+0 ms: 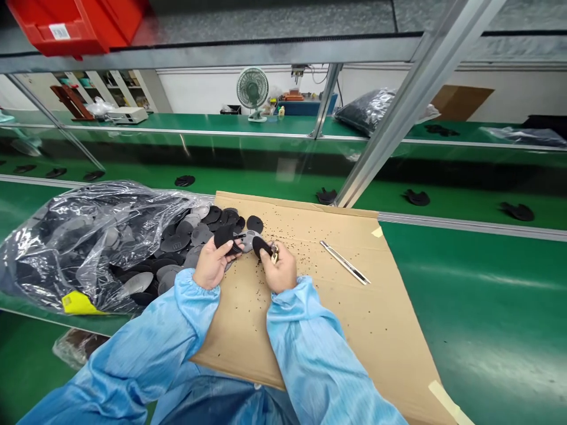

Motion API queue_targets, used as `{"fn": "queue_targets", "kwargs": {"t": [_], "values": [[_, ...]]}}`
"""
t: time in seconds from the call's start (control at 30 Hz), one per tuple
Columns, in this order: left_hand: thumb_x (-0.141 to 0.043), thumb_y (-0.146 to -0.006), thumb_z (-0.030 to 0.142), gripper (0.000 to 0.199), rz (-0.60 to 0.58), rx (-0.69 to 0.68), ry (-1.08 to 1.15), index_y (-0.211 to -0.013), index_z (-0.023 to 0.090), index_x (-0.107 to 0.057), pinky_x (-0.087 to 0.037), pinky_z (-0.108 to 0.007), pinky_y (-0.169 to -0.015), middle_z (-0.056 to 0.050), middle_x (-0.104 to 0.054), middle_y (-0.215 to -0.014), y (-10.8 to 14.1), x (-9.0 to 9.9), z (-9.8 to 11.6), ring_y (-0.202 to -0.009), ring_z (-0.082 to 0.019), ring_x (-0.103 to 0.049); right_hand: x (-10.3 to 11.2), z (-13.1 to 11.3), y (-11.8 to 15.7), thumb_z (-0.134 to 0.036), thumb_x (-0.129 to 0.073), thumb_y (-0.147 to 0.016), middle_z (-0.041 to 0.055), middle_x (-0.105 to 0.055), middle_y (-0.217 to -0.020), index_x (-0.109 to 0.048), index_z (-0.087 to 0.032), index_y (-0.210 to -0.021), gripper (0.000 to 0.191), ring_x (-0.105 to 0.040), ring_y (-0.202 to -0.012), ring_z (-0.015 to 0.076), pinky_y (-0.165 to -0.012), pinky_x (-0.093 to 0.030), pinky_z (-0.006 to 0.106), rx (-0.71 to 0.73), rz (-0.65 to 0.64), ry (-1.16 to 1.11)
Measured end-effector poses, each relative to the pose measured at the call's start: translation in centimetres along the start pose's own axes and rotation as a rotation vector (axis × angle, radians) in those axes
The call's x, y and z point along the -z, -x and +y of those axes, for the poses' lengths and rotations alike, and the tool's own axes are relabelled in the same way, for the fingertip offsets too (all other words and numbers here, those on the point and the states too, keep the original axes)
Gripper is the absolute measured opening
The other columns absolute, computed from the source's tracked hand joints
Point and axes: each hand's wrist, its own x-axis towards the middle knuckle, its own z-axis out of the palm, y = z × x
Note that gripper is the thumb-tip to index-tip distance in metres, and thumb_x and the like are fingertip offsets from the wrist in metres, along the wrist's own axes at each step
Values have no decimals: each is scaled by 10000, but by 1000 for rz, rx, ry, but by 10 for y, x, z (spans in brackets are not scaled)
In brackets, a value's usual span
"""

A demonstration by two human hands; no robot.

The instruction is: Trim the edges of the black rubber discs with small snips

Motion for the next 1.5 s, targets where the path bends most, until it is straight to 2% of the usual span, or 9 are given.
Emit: {"fn": "queue_targets", "kwargs": {"t": [0.1,0.2,0.47,0.63,0.8,1.0,1.2,1.33,1.5], "values": [[-782,-672,321,404,-151,70,-40,-987,134,-614,-521,-340,-759,-90,-699,-918,5,-2,-4,-842,-205,-668,3,-1,1,-393,-601,-794,12,-609,-756,-574,-180,-907,243,-550,-671,160,-673,-463,285,-28,29,-188],[-779,-680,332,425,-241,109,-66,-1025,129,-638,-519,-348,-776,-86,-698,-935,8,-4,-8,-836,-196,-656,3,-3,1,-387,-634,-779,1,-595,-754,-554,-190,-906,247,-538,-660,151,-657,-461,273,-34,13,-244],[-801,-647,314,460,-197,73,-115,-1045,142,-650,-526,-393,-817,-78,-697,-954,9,-3,-15,-876,-222,-650,4,-5,3,-400,-626,-785,-22,-546,-659,-574,-188,-829,223,-477,-586,129,-580,-416,249,-40,-32,-144],[-779,-675,317,426,-269,21,-193,-1044,134,-670,-498,-409,-896,-94,-699,-1008,8,1,-17,-954,-243,-641,3,-12,5,-394,-617,-782,-15,-577,-658,-593,-187,-834,215,-498,-572,134,-556,-415,247,-6,-44,-33],[-783,-673,296,405,-230,-26,-255,-1029,132,-680,-488,-407,-921,-94,-703,-996,7,3,-19,-941,-236,-646,3,-17,7,-384,-642,-758,33,-675,-833,-614,-195,-1044,344,-595,-674,183,-653,-475,298,-13,-50,82],[-798,-656,277,407,-272,89,-127,-1012,123,-674,-518,-425,-856,-100,-706,-965,9,0,-15,-899,-243,-657,5,-15,4,-450,-654,-758,45,-681,-823,-664,-171,-956,342,-614,-730,199,-704,-493,317,-92,-129,-110],[-797,-657,248,332,-266,45,-148,-947,123,-691,-514,-391,-856,-77,-714,-924,8,5,-19,-862,-213,-657,5,-18,2,-408,-771,-630,-1,-613,-689,-642,-175,-807,320,-536,-610,143,-602,-469,266,-215,-147,-390],[-801,-651,240,324,-264,67,-118,-932,124,-687,-510,-396,-860,-73,-715,-912,6,5,-20,-854,-209,-658,0,-21,2,-391,-778,-592,-30,-539,-599,-611,-180,-730,303,-461,-543,118,-534,-418,245,-251,-96,-373],[-826,-610,238,376,-230,73,-90,-925,123,-654,-506,-395,-867,-73,-704,-922,7,1,-18,-879,-214,-650,-4,-21,3,-390,-712,-647,-28,-529,-590,-605,-179,-731,252,-445,-533,119,-521,-390,248,-230,-39,-219]]}}
